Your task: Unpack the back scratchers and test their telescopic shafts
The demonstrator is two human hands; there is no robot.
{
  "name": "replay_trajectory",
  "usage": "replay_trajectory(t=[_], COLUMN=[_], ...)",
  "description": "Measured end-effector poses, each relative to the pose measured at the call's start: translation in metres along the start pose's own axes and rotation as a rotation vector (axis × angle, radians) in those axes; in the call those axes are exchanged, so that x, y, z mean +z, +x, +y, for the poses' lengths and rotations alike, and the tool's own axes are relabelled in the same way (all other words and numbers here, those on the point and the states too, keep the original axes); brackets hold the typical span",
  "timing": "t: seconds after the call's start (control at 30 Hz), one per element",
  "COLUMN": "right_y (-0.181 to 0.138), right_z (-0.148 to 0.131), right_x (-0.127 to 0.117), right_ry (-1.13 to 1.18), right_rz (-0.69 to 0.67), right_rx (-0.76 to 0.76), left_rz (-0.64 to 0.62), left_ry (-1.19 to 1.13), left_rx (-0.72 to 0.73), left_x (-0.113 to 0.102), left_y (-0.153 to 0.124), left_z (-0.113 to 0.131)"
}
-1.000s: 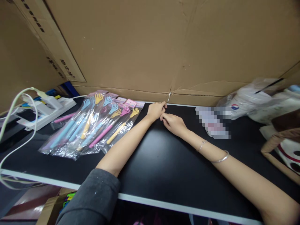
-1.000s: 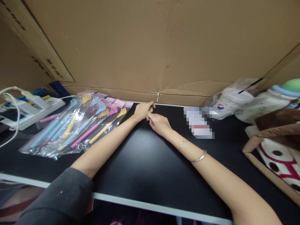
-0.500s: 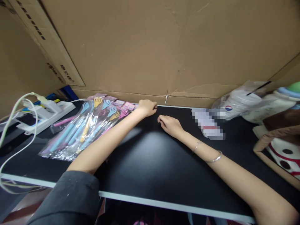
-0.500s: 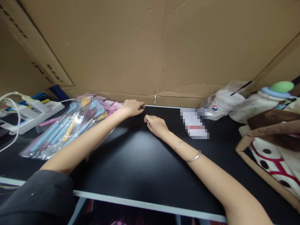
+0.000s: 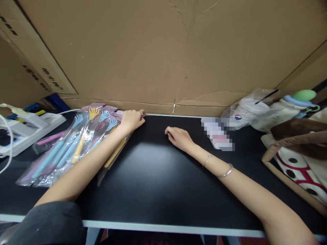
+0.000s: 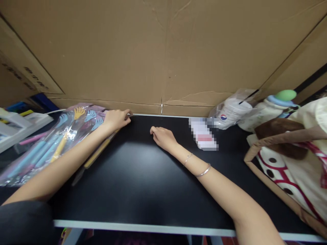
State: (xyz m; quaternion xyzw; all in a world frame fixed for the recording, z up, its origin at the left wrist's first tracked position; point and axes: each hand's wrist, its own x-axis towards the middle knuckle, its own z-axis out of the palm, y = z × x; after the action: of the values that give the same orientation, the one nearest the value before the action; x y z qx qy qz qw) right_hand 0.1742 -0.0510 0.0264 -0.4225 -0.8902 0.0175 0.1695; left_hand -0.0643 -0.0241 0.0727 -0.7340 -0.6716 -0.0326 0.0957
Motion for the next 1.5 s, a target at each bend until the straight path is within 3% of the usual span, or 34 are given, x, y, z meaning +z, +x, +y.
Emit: replay_trajectory(t=[0.23, 0.47, 0.7, 0.83, 1.03, 1.17, 1.27, 1.4, 1.5], right_y=[0.003, 0.007, 0.008, 0.01, 0.018, 0.023, 0.023, 0.024, 0.026], right_z=[-0.005, -0.023, -0.019, -0.016, 0.003, 0.014, 0.017, 0.028, 0.041], right_x=[-0.011, -0.026, -0.026, -0.016, -0.004, 0.0, -0.004, -0.021, -0.033], right_ry=[0.046, 0.493, 0.352, 0.374, 0.732, 0.82, 0.867, 0.938, 0.917], right_rz=[0.019, 0.095, 0.21, 0.236, 0.267, 0.204, 0.135, 0.048, 0.171], right_rx=[-0.056, -0.17, -0.107, -0.055, 0.204, 0.218, 0.199, 0.211, 0.311], left_rz=[0.285, 0.152, 0.106, 0.058, -0.056, -0.073, -0.102, -0.26, -0.278], left_ry=[-0.365, -0.922, -1.261, -1.343, -1.417, -1.386, -1.361, -1.364, -1.331], left_rx=[0.128, 0.223, 0.191, 0.153, 0.23, 0.259, 0.27, 0.286, 0.271], left_x=[-0.017, -0.019, 0.002, 0.012, 0.019, 0.019, 0.019, 0.018, 0.013], left_y=[-0.012, -0.021, -0.016, -0.017, -0.019, -0.02, -0.019, -0.015, -0.01], left_z=[0.012, 0.033, 0.037, 0.041, 0.045, 0.044, 0.04, 0.03, 0.018])
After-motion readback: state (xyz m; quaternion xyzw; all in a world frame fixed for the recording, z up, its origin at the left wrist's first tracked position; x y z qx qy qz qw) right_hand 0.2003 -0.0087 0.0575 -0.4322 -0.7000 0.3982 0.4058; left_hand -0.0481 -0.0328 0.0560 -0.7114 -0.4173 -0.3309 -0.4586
